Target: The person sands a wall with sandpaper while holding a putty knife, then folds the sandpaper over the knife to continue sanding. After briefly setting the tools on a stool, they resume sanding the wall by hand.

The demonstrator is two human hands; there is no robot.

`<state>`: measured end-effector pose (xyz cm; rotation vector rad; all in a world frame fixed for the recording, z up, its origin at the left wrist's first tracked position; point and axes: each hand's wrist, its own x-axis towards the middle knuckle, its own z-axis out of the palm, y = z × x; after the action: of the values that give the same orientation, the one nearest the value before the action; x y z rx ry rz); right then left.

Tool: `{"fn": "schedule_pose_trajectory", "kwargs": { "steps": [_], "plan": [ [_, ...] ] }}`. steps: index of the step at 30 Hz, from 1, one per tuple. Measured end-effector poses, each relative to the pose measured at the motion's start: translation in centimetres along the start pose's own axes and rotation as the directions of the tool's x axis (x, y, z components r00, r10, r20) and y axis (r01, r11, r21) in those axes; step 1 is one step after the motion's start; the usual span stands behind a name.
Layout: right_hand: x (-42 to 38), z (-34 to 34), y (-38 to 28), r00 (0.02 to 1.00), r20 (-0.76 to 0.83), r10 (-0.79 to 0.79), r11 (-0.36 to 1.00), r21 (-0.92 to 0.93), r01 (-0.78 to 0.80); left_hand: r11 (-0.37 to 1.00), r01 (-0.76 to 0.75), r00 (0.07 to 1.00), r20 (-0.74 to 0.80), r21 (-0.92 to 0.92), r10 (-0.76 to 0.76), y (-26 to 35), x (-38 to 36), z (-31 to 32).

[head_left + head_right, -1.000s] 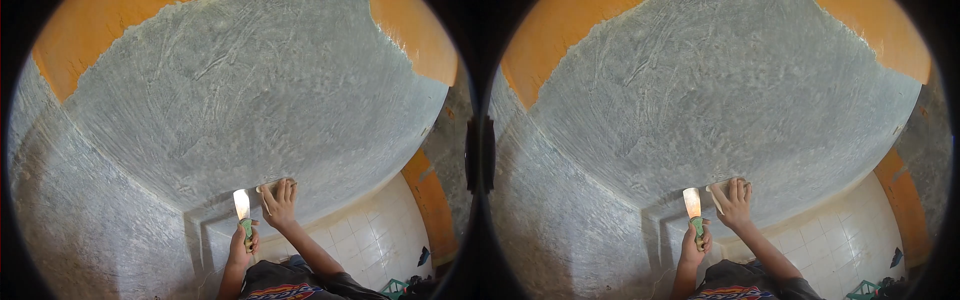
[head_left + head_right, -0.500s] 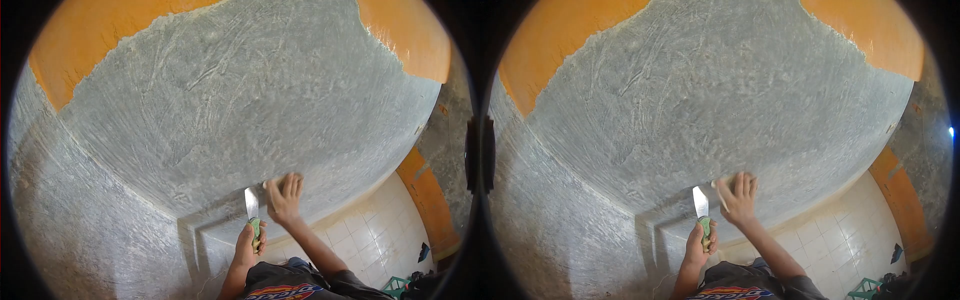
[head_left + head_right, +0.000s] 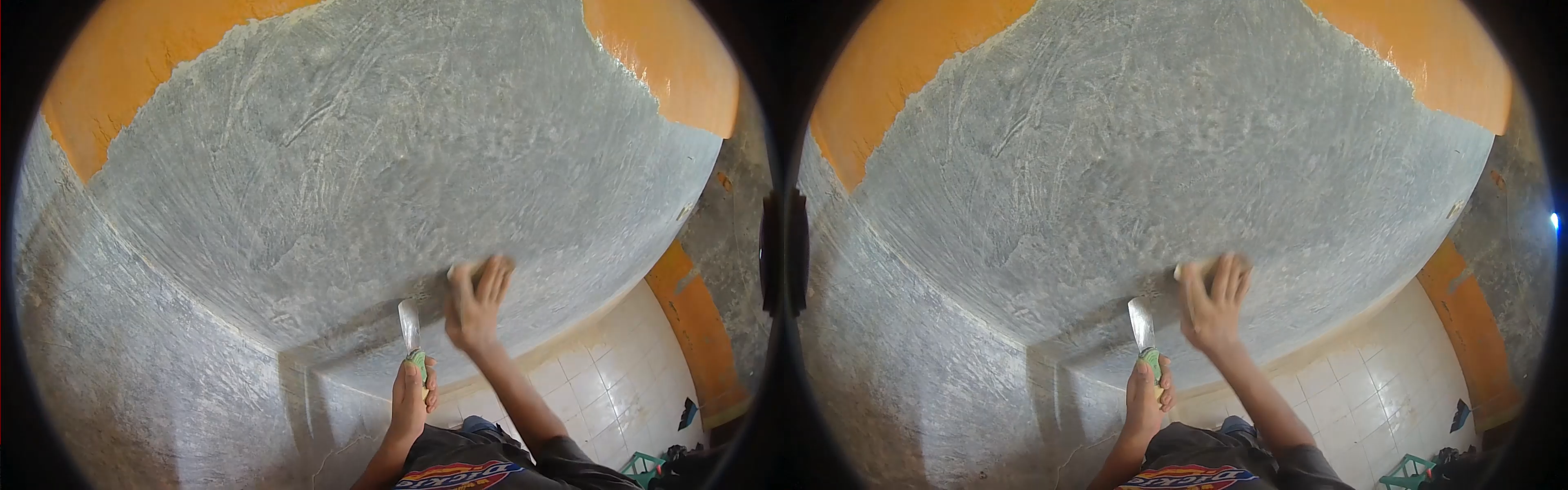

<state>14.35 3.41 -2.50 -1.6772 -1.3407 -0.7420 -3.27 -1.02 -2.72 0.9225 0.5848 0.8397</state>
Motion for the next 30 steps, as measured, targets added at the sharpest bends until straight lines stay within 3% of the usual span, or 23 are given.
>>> {"fn": "schedule_pose_trajectory", "kwargs": {
  "steps": [3,6,9,11,16,18,22,24,25,27,30],
  "plan": [
    [6.8,-3.1,0.4,0.993,-0.100,0.057,0.997,0.056,-0.052,0.997,-0.043,0.997,-0.057,0.062,0.047,-0.5,0.0,1.0],
    [4.9,-1.6,0.9,0.987,-0.157,0.045,0.998,0.038,-0.039,0.989,-0.104,0.990,-0.085,0.106,0.113,-0.9,0.1,1.6],
    [-2.1,1.6,1.4,1.000,-0.023,0.018,0.998,0.066,-0.016,0.971,-0.147,0.972,-0.152,0.187,0.177,-1.7,0.4,2.2],
    [-4.5,2.4,2.6,0.982,0.102,-0.162,0.987,0.004,0.163,0.956,-0.164,0.963,-0.172,0.244,0.209,-2.1,0.6,2.4],
    [8.2,-4.1,2.6,0.995,-0.094,-0.040,0.999,0.015,0.041,0.915,-0.190,0.938,-0.208,0.357,0.276,-2.4,1.0,3.2],
    [8.8,-4.5,2.7,0.992,-0.124,0.017,0.998,0.064,-0.009,0.886,-0.168,0.933,-0.222,0.432,0.285,-2.2,0.9,3.5],
    [0.1,0.5,3.0,0.996,-0.043,-0.083,0.996,0.032,0.084,0.888,-0.220,0.899,-0.270,0.404,0.346,-3.0,1.3,3.5],
    [-2.6,1.0,2.9,0.988,0.096,-0.119,0.989,0.098,0.110,0.897,-0.210,0.910,-0.258,0.388,0.325,-3.1,1.2,3.6],
    [-1.7,1.0,3.0,0.988,0.093,-0.121,0.988,0.106,0.111,0.895,-0.213,0.907,-0.262,0.392,0.330,-3.2,1.4,3.7],
    [1.7,-0.1,3.6,0.985,-0.111,-0.134,0.990,0.022,0.137,0.923,-0.232,0.909,-0.269,0.306,0.318,-3.5,1.5,3.8],
    [7.3,-3.7,4.1,0.989,-0.133,-0.063,0.996,0.058,0.071,0.936,-0.212,0.915,-0.280,0.281,0.291,-3.8,1.6,4.2]
  ]
}}
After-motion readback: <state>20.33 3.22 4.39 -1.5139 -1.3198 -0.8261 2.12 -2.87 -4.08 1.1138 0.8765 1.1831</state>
